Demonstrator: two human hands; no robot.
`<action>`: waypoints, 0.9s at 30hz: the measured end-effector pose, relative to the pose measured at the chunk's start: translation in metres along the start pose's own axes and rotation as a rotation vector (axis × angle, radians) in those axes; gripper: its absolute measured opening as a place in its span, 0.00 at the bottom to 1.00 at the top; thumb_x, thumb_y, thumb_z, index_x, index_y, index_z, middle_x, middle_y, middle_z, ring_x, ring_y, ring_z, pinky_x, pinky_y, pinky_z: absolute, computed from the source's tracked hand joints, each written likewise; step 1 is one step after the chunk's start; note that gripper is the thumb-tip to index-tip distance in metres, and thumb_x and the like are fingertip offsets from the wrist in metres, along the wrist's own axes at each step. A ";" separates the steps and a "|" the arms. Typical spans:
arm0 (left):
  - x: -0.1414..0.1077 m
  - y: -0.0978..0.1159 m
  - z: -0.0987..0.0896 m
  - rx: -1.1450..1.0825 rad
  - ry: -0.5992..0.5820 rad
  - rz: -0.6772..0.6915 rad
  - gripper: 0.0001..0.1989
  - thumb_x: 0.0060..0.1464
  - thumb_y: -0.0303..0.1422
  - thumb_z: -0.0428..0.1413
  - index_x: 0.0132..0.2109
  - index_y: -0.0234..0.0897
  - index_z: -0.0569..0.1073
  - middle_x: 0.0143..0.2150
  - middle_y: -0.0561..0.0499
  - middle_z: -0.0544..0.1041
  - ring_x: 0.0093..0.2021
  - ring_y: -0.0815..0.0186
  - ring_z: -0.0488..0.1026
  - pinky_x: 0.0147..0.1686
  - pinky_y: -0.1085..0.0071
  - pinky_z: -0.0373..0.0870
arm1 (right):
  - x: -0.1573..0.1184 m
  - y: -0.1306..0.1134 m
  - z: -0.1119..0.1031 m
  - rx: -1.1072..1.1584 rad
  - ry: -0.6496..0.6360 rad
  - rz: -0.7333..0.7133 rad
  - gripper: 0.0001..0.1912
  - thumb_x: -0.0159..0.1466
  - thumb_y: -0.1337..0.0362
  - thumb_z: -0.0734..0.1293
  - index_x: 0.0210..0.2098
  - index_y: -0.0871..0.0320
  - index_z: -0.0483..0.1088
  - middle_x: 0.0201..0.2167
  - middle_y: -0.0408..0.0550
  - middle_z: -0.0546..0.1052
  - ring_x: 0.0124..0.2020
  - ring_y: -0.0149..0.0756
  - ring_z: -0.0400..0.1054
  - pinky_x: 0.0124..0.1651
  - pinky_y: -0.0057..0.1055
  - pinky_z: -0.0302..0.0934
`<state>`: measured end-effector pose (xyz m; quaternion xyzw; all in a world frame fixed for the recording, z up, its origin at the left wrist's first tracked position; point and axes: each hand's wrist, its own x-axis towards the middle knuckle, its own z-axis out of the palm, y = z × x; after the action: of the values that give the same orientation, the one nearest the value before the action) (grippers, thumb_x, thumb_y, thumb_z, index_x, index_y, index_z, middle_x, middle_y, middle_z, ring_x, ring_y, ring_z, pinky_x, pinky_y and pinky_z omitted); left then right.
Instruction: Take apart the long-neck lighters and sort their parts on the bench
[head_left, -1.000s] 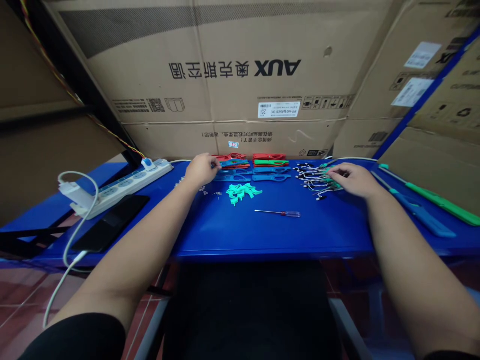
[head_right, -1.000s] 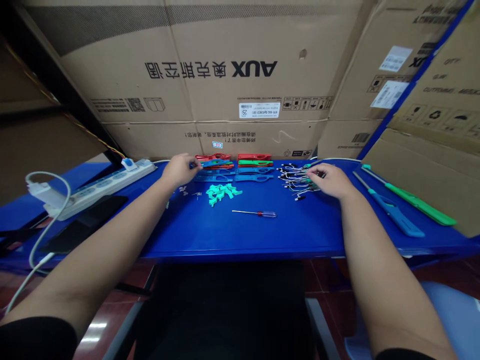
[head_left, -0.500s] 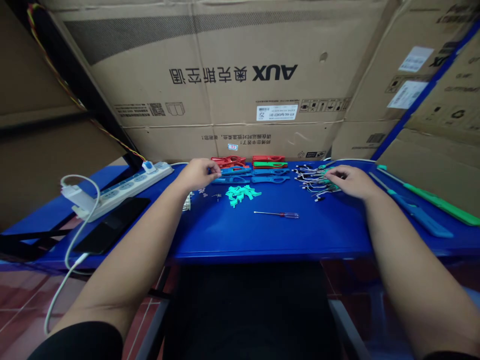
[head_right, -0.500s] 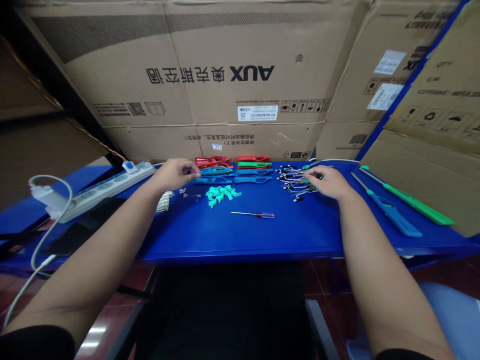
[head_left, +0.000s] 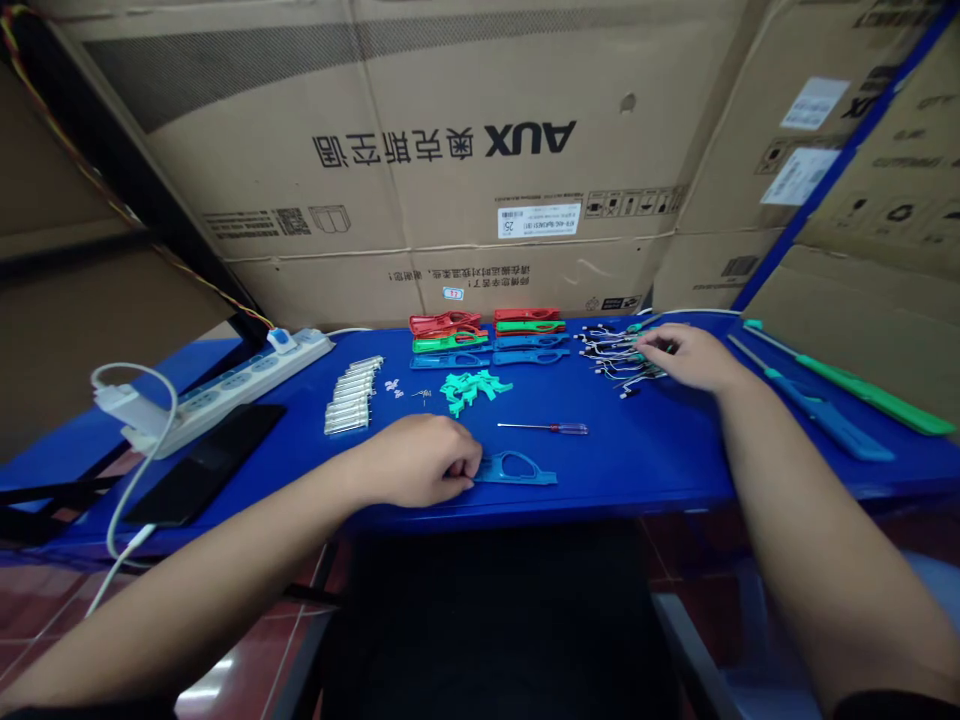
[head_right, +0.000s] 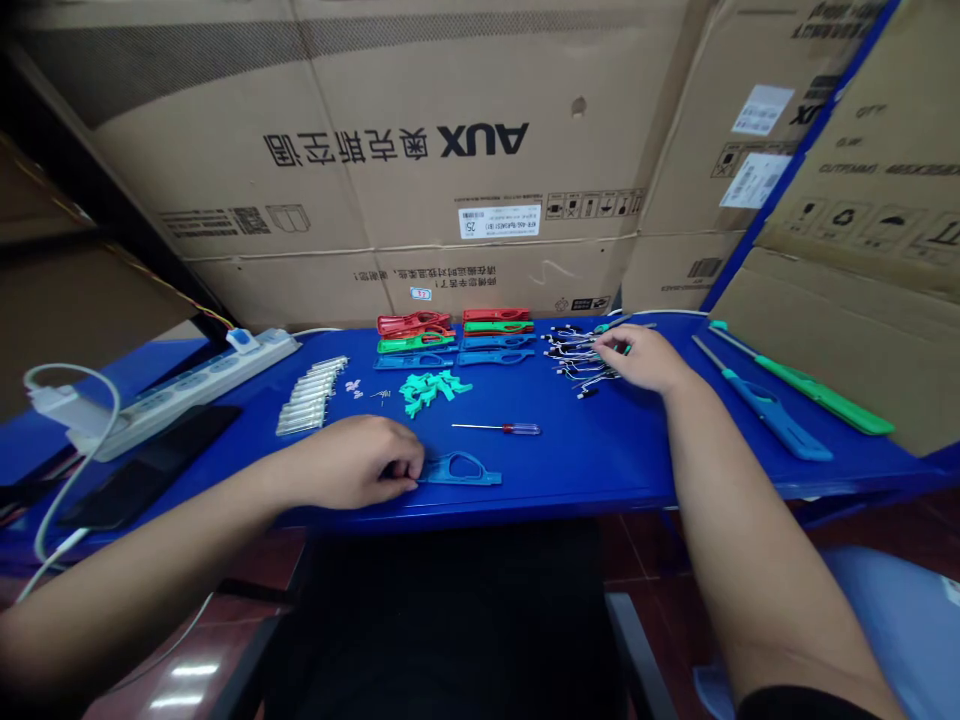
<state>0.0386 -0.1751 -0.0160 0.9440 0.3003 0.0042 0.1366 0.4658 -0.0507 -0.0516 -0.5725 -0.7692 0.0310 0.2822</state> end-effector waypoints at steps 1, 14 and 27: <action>0.000 -0.002 -0.002 -0.014 -0.027 0.007 0.03 0.55 0.31 0.60 0.37 0.41 0.78 0.31 0.53 0.78 0.30 0.67 0.74 0.29 0.71 0.64 | 0.000 0.002 -0.001 -0.022 -0.019 -0.002 0.14 0.59 0.52 0.64 0.33 0.52 0.77 0.36 0.49 0.81 0.37 0.45 0.74 0.42 0.40 0.67; 0.046 -0.072 -0.035 -0.188 0.572 -0.200 0.15 0.60 0.42 0.54 0.36 0.34 0.77 0.25 0.52 0.75 0.24 0.70 0.68 0.26 0.73 0.62 | -0.009 0.024 -0.022 -0.071 -0.363 0.020 0.10 0.49 0.62 0.67 0.30 0.50 0.78 0.31 0.43 0.80 0.36 0.43 0.74 0.39 0.37 0.68; 0.040 -0.070 -0.020 -0.039 0.275 0.072 0.14 0.63 0.41 0.54 0.45 0.38 0.81 0.39 0.47 0.82 0.37 0.65 0.77 0.37 0.70 0.69 | -0.017 -0.001 -0.026 0.127 -0.431 0.026 0.22 0.53 0.41 0.71 0.32 0.52 0.75 0.31 0.47 0.80 0.33 0.42 0.73 0.39 0.38 0.67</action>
<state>0.0300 -0.0929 -0.0176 0.9419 0.2818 0.1445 0.1121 0.4805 -0.0733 -0.0357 -0.5435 -0.8007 0.2047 0.1465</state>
